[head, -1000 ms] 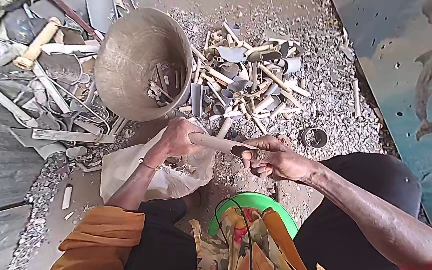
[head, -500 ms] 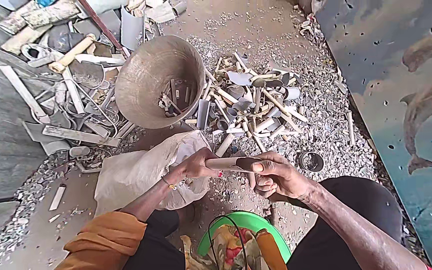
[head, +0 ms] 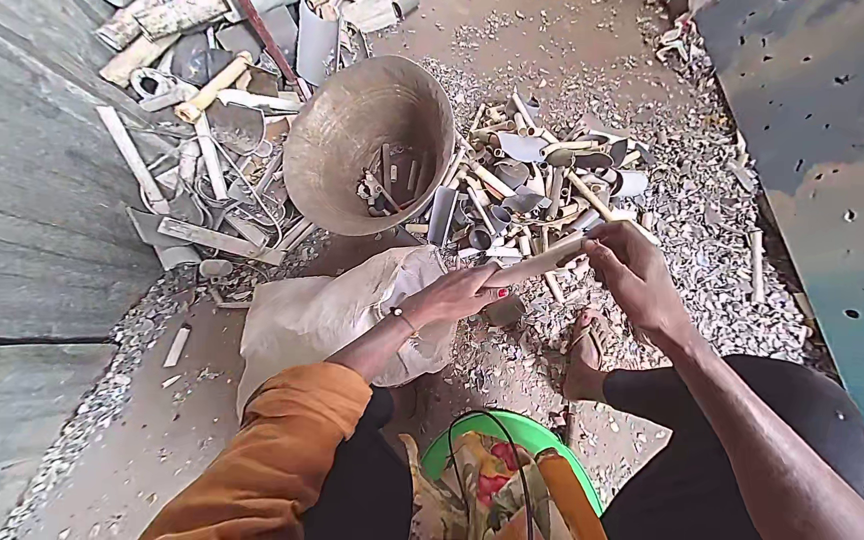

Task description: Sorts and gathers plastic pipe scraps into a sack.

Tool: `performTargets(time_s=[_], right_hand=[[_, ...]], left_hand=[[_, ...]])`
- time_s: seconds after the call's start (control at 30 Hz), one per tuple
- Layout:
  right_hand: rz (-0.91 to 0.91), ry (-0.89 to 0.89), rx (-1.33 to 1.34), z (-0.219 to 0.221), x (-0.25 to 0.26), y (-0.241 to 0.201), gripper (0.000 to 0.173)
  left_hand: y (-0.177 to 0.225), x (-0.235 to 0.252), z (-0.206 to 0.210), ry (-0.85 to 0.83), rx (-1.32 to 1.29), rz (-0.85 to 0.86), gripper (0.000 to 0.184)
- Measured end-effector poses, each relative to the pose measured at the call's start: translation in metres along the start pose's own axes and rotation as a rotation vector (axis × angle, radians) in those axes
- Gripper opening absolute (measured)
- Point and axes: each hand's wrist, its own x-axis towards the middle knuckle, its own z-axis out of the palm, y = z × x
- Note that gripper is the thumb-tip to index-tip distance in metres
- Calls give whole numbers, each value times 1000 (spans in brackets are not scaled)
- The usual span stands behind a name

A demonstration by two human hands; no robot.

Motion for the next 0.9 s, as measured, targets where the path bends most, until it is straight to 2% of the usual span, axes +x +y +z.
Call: performTargets(time_s=[0.1, 0.2, 0.27, 0.33, 0.43, 0.53, 0.6, 0.67, 0.73, 0.8, 0.9], right_hand=[[40, -2, -172, 0, 5, 6, 29], [-27, -33, -308, 4, 5, 8, 30], [-64, -60, -400, 6, 3, 11, 30], [-93, -114, -477, 8, 1, 17, 27], [-110, -263, -590, 13, -4, 24, 24], [-63, -629, -710, 17, -17, -5, 27], [-90, -897, -649, 17, -21, -22, 28], [-138, -1037, -575, 16, -8, -27, 25], [-131, -1066, -647, 21, 17, -14, 23], [-79, -1086, -833, 33, 60, 11, 21], [42, -1164, -1006, 65, 131, 66, 29]], left_hand=[[-15, 0, 8, -270, 319, -176, 44], [-51, -22, 5, -308, 506, -561, 32], [-73, -34, -6, -295, 634, -694, 28], [-73, -43, -20, -275, 643, -679, 27], [-43, -54, -22, -267, 477, -568, 36], [-9, -73, -19, -255, 215, -376, 39], [11, -94, -25, -234, 48, -290, 38], [19, -109, -39, -147, -3, -273, 36], [-1, -115, -44, -46, 106, -312, 36], [-32, -111, -46, 7, 249, -384, 37], [-68, -108, -48, -9, 282, -448, 34]])
